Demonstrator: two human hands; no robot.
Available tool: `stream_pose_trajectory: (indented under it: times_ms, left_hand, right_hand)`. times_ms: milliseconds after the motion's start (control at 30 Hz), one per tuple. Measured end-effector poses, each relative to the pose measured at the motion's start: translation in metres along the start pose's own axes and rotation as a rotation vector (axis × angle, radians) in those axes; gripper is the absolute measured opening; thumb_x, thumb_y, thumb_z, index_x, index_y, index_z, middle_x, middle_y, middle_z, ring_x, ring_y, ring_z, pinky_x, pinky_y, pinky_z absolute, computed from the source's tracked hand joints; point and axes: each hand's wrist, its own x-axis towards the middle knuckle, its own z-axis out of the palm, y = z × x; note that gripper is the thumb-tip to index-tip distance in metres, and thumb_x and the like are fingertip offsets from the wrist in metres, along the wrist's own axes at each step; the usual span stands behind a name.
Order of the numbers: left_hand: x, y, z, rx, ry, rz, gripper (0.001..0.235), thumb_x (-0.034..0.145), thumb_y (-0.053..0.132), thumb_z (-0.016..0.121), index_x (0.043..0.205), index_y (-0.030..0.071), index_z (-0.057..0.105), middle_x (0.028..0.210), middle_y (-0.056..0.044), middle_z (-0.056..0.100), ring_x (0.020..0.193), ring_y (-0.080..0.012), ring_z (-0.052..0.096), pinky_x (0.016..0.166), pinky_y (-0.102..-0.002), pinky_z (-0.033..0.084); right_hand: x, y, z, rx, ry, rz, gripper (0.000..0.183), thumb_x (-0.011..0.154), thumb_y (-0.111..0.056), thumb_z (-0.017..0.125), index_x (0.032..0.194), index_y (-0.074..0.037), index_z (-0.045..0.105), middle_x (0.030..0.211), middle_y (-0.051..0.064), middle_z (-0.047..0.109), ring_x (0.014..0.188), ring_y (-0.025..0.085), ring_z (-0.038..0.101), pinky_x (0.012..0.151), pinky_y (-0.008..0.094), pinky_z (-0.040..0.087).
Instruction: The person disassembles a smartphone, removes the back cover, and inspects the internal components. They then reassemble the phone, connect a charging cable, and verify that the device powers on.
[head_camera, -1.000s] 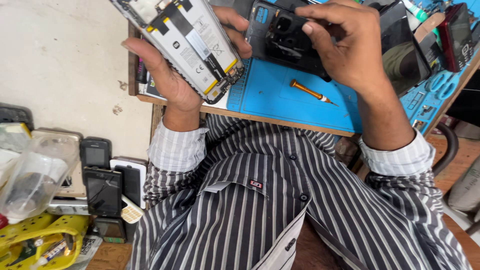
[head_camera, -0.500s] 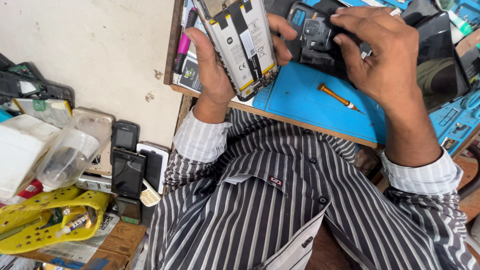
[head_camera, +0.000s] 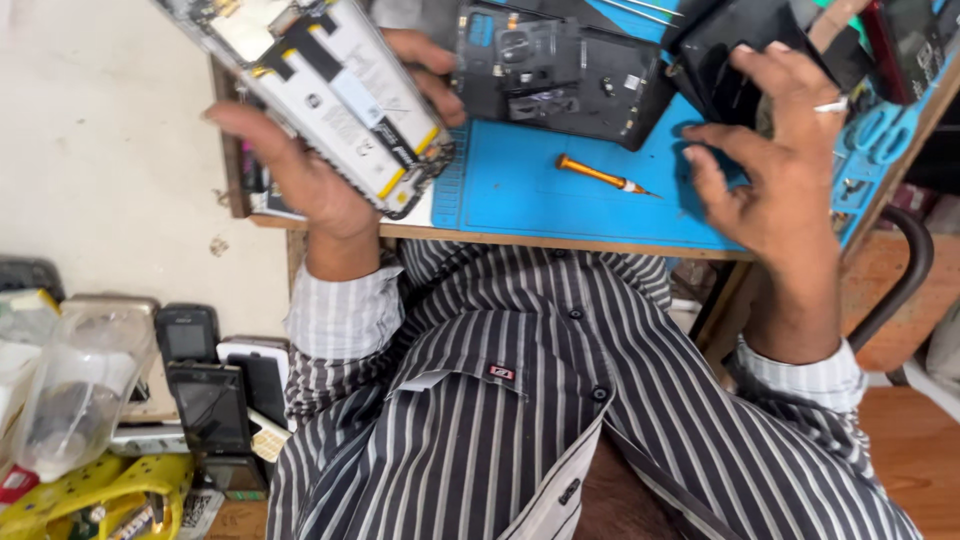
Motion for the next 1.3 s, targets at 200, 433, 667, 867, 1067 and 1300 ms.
stream_pose_trajectory:
  times_ms: [200, 433, 667, 867, 1067, 1300]
  left_hand:
    - [-0.003, 0.000, 0.002, -0.038, 0.054, -0.006, 0.104, 0.091, 0.087, 0.019, 0.149, 0.004, 0.046, 0.118, -0.033, 0.067, 0.081, -0.0349, 0.071, 0.070, -0.043, 0.061]
    - [0.002, -0.005, -0.003, 0.041, 0.040, 0.051, 0.115, 0.092, 0.089, 0.017, 0.158, -0.002, 0.039, 0.108, -0.035, 0.068, 0.073, -0.0366, 0.069, 0.067, -0.046, 0.060]
    - [0.010, 0.002, 0.015, -0.103, 0.147, 0.006, 0.126, 0.079, 0.093, 0.032, 0.161, -0.003, 0.024, 0.134, -0.023, 0.066, 0.076, -0.0333, 0.071, 0.061, -0.045, 0.064]
    - [0.002, 0.001, 0.021, -0.069, -0.014, -0.024, 0.133, 0.078, 0.096, 0.041, 0.164, -0.005, 0.027, 0.107, -0.029, 0.070, 0.078, -0.0311, 0.073, 0.067, -0.042, 0.063]
    - [-0.013, 0.002, 0.016, -0.256, -0.001, -0.019, 0.132, 0.071, 0.092, 0.049, 0.164, 0.000, 0.027, 0.105, -0.025, 0.070, 0.087, -0.0280, 0.074, 0.077, -0.043, 0.065]
    - [-0.042, 0.022, 0.011, -0.158, 0.144, -0.106, 0.132, 0.073, 0.094, 0.049, 0.161, -0.003, 0.029, 0.101, -0.024, 0.069, 0.086, -0.0286, 0.072, 0.078, -0.044, 0.064]
  right_hand:
    - [-0.016, 0.001, 0.009, 0.021, 0.035, 0.063, 0.015, 0.093, -0.014, 0.083, 0.104, -0.004, 0.083, 0.157, 0.021, 0.049, 0.148, 0.043, 0.038, 0.123, 0.055, 0.032]
    - [-0.031, 0.005, -0.003, -0.041, 0.027, 0.113, 0.011, 0.094, -0.012, 0.082, 0.102, -0.005, 0.084, 0.158, 0.022, 0.048, 0.151, 0.043, 0.035, 0.121, 0.054, 0.030]
    - [-0.038, -0.006, 0.016, -0.059, 0.067, 0.118, 0.014, 0.099, -0.020, 0.087, 0.104, -0.008, 0.083, 0.157, 0.020, 0.048, 0.150, 0.042, 0.037, 0.123, 0.054, 0.033]
    - [-0.025, -0.017, 0.028, -0.077, 0.139, 0.050, 0.016, 0.096, -0.019, 0.089, 0.106, -0.008, 0.085, 0.152, 0.022, 0.050, 0.143, 0.044, 0.040, 0.118, 0.058, 0.036]
    - [-0.010, -0.020, 0.039, -0.131, 0.146, 0.001, 0.013, 0.096, -0.020, 0.089, 0.102, -0.010, 0.084, 0.149, 0.020, 0.054, 0.142, 0.040, 0.042, 0.117, 0.059, 0.033]
    - [-0.011, -0.014, 0.047, -0.276, 0.136, -0.017, 0.015, 0.091, -0.023, 0.089, 0.087, -0.012, 0.079, 0.133, 0.009, 0.061, 0.138, 0.034, 0.045, 0.114, 0.053, 0.035]
